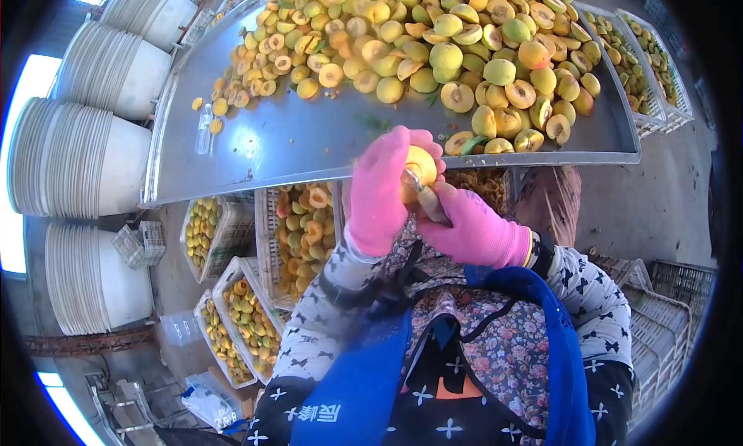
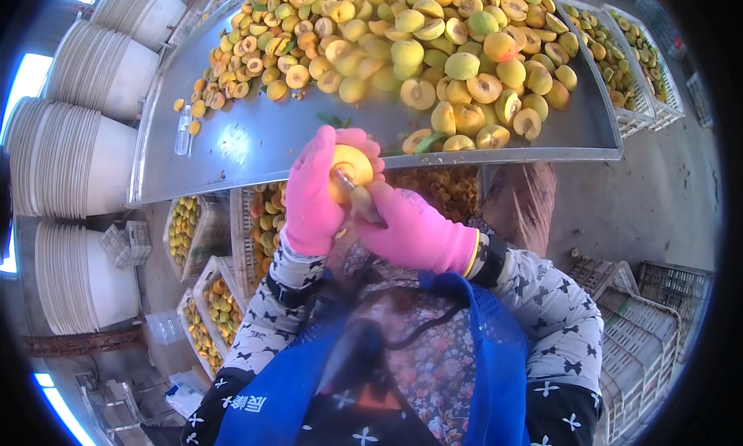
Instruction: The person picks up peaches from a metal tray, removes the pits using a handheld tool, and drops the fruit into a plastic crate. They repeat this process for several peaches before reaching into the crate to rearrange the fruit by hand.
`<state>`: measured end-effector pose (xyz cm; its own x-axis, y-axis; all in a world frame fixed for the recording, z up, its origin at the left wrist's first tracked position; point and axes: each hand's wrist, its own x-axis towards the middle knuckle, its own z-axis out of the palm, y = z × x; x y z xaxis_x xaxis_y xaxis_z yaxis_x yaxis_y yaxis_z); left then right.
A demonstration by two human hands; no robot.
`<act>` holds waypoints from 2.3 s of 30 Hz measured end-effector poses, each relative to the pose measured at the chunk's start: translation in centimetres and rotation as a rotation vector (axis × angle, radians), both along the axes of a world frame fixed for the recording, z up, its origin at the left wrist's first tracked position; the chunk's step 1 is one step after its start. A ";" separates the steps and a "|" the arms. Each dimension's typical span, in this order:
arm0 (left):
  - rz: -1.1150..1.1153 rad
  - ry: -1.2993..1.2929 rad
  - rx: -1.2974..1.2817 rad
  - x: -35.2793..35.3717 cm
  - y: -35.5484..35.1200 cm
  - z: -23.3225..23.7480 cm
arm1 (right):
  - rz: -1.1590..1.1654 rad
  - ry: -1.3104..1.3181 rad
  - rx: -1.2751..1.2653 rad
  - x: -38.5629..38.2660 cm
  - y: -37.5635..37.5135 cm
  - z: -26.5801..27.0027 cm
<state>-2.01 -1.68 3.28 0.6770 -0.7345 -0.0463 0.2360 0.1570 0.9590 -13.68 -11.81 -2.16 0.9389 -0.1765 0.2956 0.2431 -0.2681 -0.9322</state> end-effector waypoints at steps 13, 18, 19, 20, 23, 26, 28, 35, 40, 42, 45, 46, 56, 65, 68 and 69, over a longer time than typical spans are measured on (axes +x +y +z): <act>0.183 -0.288 0.190 -0.4 -0.6 -4.0 | 0.264 0.599 0.571 -0.7 -1.3 2.3; 0.059 0.162 0.128 -0.4 -1.2 -2.1 | 0.414 0.640 0.655 -0.8 -2.7 2.5; 0.038 0.200 0.152 -0.4 -1.1 -2.1 | 0.443 0.651 0.701 -0.9 -2.9 2.4; 0.063 0.102 0.160 -0.3 -1.2 -2.5 | 0.468 0.658 0.749 -1.0 -3.1 2.2; 0.073 0.013 0.176 -0.4 -1.4 -3.7 | 0.405 0.704 0.728 -1.1 -2.9 2.3; -0.033 0.210 0.154 -0.1 -1.6 -3.3 | 0.336 0.740 0.665 -1.4 -3.1 2.3; -0.113 0.207 0.164 -0.2 -1.5 -3.7 | 0.341 0.769 0.663 -1.7 -3.4 2.1; -0.116 0.578 0.297 0.5 -2.0 -4.9 | 0.394 0.524 -0.155 -3.1 -1.1 -1.2; 0.062 0.398 0.098 1.8 0.5 -6.8 | 0.182 0.854 0.164 -3.0 -2.8 -0.3; 0.081 -0.221 0.256 4.0 5.2 -6.6 | 0.185 0.793 0.035 -2.8 -3.8 -1.3; 0.166 -1.407 0.928 7.8 14.5 -6.1 | 0.141 0.505 -0.333 -3.0 -5.6 -2.4; 0.310 -0.895 0.793 9.2 15.9 -7.1 | 0.112 0.452 -0.409 -3.3 -6.2 -2.9; 0.063 -0.319 0.670 9.7 -9.8 -9.3 | -0.078 0.602 -0.328 -5.7 -6.5 -1.1; 0.025 -0.145 0.477 8.2 -11.8 -9.6 | -0.371 0.452 -0.071 -5.3 -7.1 0.2; -0.108 -0.005 0.208 8.7 -8.0 -10.0 | -0.438 0.360 0.211 -3.4 -7.5 0.8; -0.155 0.039 0.140 7.6 -6.8 -8.4 | -0.462 0.275 0.166 -2.2 -7.4 0.9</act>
